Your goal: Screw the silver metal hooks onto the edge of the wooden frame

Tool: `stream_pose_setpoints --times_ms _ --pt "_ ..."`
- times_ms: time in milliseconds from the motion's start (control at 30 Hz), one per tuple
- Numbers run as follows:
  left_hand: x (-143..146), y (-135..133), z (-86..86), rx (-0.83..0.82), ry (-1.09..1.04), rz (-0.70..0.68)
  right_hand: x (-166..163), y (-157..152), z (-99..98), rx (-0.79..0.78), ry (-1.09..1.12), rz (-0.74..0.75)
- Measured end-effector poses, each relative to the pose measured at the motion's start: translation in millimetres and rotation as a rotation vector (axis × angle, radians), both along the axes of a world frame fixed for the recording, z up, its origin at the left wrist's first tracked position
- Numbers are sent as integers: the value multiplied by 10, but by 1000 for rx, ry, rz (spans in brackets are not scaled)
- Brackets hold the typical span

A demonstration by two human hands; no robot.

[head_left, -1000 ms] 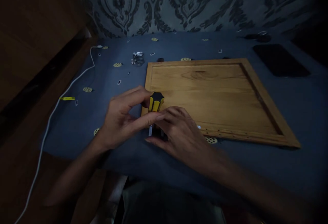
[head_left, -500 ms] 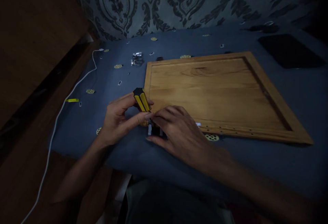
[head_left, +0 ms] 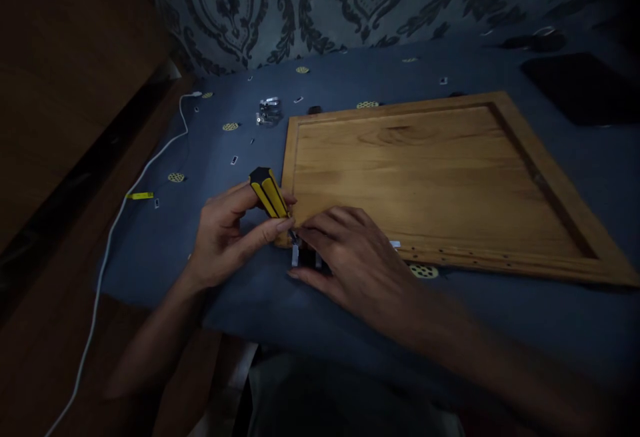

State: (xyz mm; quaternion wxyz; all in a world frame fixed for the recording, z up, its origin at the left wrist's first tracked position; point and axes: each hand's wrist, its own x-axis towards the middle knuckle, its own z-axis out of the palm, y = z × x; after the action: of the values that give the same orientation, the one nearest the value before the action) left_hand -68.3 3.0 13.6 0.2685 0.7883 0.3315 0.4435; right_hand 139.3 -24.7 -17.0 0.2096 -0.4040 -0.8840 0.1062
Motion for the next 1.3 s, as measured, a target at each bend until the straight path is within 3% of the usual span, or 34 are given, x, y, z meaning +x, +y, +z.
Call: stream_pose_setpoints --times_ms 300,567,767,933,1300 --pt "-34 5 -44 12 38 34 -8 -9 11 14 -9 -8" --pt "52 -27 -141 161 -38 60 -18 -9 14 -14 -10 -7" --pt "42 -49 -49 202 54 55 -16 -22 16 -1 -12 -1" --pt "56 -56 31 240 -3 48 -11 -28 23 33 -30 -7" --pt "145 -104 150 284 40 195 -29 -21 18 23 -50 -8"
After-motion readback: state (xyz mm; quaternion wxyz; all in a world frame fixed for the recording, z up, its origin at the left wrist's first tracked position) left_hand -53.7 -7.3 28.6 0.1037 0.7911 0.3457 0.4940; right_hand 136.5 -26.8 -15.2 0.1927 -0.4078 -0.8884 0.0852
